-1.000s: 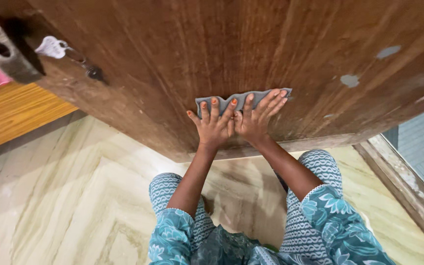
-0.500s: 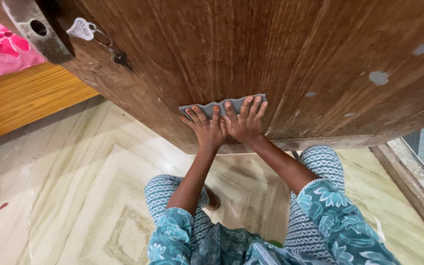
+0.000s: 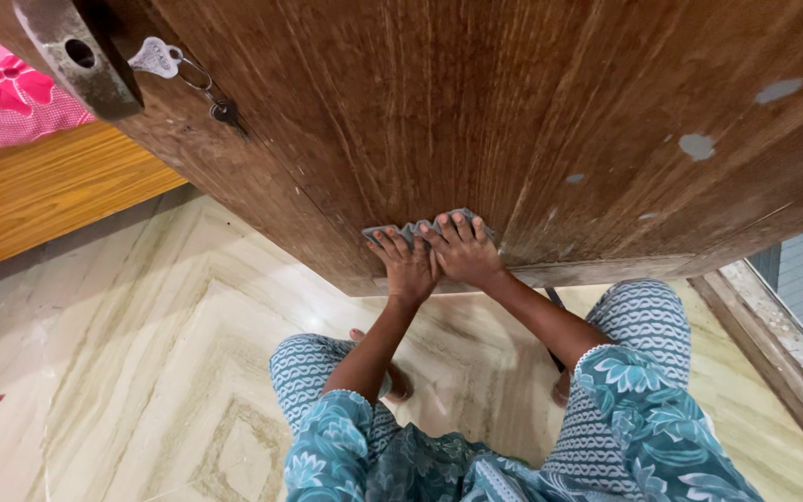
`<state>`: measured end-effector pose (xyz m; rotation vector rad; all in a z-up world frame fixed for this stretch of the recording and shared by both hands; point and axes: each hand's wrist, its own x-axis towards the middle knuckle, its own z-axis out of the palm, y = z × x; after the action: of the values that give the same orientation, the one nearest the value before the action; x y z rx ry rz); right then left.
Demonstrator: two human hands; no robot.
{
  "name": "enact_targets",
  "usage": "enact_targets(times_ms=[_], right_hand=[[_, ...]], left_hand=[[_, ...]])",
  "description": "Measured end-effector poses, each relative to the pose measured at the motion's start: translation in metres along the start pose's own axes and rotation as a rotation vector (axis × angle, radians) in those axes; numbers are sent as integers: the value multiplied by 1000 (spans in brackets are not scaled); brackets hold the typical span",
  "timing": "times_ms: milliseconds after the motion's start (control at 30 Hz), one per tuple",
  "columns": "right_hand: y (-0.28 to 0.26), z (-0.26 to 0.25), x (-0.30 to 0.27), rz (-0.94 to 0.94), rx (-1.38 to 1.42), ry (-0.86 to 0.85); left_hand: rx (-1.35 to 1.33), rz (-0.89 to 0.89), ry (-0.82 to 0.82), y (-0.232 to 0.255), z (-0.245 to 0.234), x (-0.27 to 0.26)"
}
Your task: The person sands the surface of a wooden door by hand using a small piece of sandpaper, moving it repeatedly across the wood grain.
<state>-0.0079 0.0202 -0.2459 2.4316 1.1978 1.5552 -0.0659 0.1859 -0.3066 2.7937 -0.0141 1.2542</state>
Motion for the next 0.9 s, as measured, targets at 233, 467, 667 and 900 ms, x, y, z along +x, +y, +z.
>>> enact_targets(times_ms=[233, 467, 667, 900], right_hand=[[17, 13, -57, -122, 24, -164], [52, 11, -92, -90, 41, -260], [88, 6, -118, -30, -6, -214], [132, -9, -151, 135, 26, -301]], left_hand=[[88, 98, -164, 42, 8, 3], [62, 164, -40, 88, 22, 19], [-21, 232, -12, 129, 37, 30], [-32, 310, -26, 184, 55, 44]])
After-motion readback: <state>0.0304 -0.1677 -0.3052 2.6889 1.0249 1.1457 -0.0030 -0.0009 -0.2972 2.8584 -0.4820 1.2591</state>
